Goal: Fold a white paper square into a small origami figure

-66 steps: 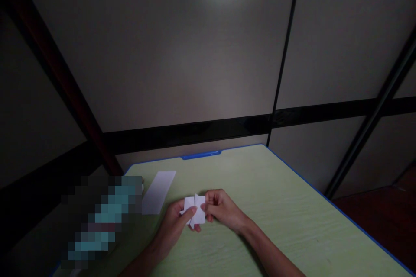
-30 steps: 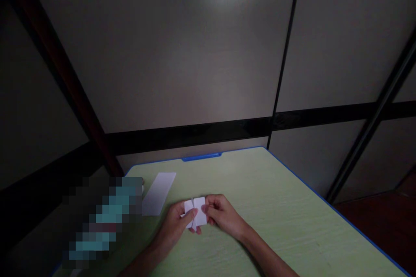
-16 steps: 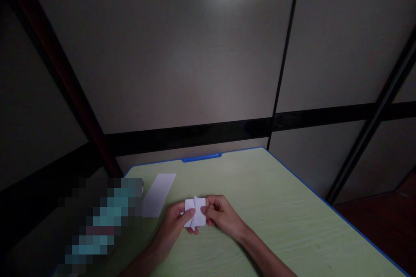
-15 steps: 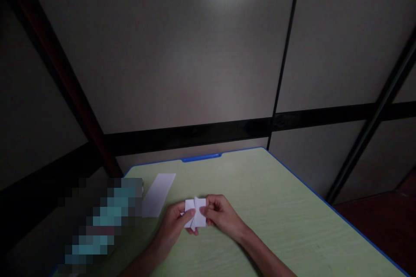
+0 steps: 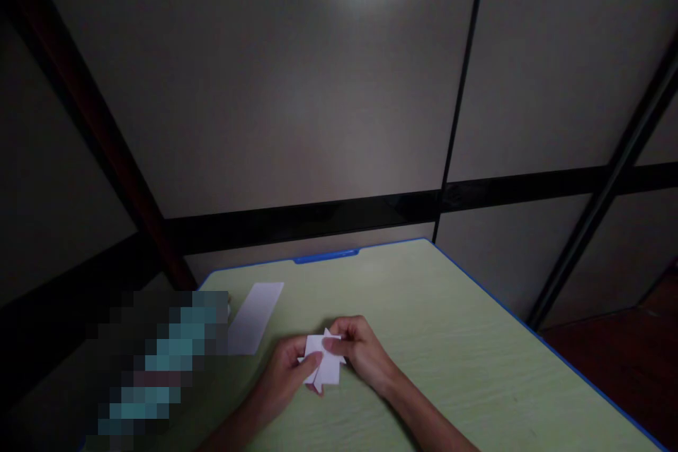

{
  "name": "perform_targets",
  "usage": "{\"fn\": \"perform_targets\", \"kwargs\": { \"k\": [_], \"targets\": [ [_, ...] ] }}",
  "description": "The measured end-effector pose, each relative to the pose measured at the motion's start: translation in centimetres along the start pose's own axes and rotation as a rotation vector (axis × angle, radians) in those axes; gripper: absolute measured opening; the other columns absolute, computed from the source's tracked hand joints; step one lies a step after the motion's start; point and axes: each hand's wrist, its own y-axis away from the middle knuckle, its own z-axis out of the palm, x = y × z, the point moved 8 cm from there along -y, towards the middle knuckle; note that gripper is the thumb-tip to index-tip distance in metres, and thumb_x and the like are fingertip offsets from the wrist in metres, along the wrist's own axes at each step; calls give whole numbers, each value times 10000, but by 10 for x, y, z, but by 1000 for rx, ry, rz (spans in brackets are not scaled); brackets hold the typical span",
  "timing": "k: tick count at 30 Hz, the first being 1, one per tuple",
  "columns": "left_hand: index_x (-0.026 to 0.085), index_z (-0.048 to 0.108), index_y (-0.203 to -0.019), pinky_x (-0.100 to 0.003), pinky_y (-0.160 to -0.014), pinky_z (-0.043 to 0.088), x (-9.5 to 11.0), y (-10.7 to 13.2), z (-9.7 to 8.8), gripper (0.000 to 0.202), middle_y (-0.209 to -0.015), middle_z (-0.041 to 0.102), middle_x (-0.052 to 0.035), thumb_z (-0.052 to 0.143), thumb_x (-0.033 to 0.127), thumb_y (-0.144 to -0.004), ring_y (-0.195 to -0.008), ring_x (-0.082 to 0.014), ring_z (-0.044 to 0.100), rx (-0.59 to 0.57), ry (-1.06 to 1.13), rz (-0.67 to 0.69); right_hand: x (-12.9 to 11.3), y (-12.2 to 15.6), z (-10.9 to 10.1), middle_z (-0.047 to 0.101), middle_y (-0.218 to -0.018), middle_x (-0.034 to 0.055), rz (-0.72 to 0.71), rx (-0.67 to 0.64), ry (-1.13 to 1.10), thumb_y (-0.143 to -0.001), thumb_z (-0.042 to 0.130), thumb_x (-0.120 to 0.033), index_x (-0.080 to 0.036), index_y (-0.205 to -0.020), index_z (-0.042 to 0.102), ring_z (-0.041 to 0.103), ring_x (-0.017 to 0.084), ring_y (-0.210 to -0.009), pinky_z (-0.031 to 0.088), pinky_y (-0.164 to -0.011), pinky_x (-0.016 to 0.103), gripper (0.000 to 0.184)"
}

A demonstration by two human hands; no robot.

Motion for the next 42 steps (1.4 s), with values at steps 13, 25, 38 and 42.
{"fn": "perform_targets", "kwargs": {
  "k": [13, 25, 38, 42],
  "targets": [
    [100, 556, -618, -174, -350, 365, 1, -1, -4, 199, -477, 555, -3, 498, 291, -615, -381, -93, 488, 40, -64, 17, -1, -1, 2, 379, -405, -63, -63, -5, 32, -620, 527, -372, -135, -499, 413, 337, 47, -372, 226, -365, 171, 289],
    [87, 586, -569, -183, -407, 344, 7, 1, -9, 224, -475, 531, 7, 579, 310, -544, -438, -93, 448, 99, -2, 37, -6, 5, 9, 313, -452, -65, -131, 37, 159, -675, 460, -388, -154, -529, 378, 290, 50, -415, 211, -369, 165, 288],
    [88, 572, -593, -187, -452, 333, 8, -1, -2, 213, -501, 521, 0, 577, 299, -563, -468, -89, 432, -6, 63, 65, -3, 5, 23, 352, -420, -61, -108, -11, -321, -642, 512, -373, -151, -483, 364, 325, 49, -378, 275, -388, 180, 310],
    [91, 575, -600, -184, -445, 330, 8, -3, -4, 207, -503, 521, 3, 587, 293, -553, -462, -86, 424, 52, 76, 63, 0, 3, 17, 327, -420, -67, -94, 50, -319, -633, 526, -365, -149, -481, 364, 300, 41, -370, 259, -373, 172, 310]
  ]
}}
